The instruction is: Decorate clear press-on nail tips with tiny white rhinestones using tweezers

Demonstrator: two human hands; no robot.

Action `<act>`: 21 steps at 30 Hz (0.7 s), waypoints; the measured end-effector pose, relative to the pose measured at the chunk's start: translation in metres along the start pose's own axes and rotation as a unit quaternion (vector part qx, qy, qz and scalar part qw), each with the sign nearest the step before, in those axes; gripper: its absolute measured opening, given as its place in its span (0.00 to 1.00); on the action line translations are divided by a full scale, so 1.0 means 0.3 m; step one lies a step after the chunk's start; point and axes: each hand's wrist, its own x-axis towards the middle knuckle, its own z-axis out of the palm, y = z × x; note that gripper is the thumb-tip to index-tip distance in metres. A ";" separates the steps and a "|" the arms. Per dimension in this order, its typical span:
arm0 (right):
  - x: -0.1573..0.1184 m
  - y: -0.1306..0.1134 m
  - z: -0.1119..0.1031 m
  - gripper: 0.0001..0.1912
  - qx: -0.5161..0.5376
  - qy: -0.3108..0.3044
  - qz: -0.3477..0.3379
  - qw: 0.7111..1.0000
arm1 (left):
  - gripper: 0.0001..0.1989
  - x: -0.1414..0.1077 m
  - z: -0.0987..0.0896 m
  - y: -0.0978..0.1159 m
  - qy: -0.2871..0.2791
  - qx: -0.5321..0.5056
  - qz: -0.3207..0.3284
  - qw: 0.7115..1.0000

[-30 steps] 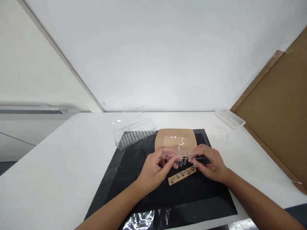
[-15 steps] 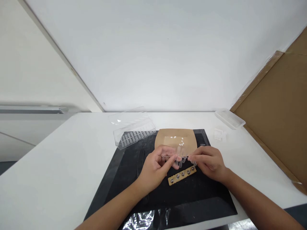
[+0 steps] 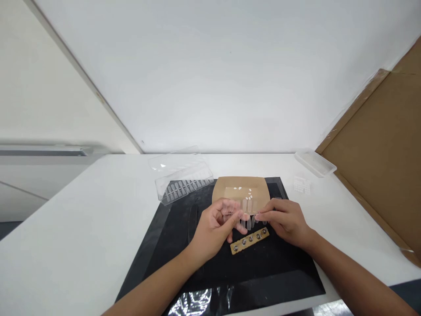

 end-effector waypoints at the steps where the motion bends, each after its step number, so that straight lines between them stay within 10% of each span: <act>1: 0.001 0.001 0.000 0.17 0.001 0.002 0.002 1.000 | 0.21 0.000 -0.001 -0.001 0.000 0.005 0.001 1.000; 21: 0.008 -0.026 0.010 0.09 0.095 0.013 0.091 0.991 | 0.09 -0.018 -0.014 -0.016 -0.006 0.119 0.114 0.986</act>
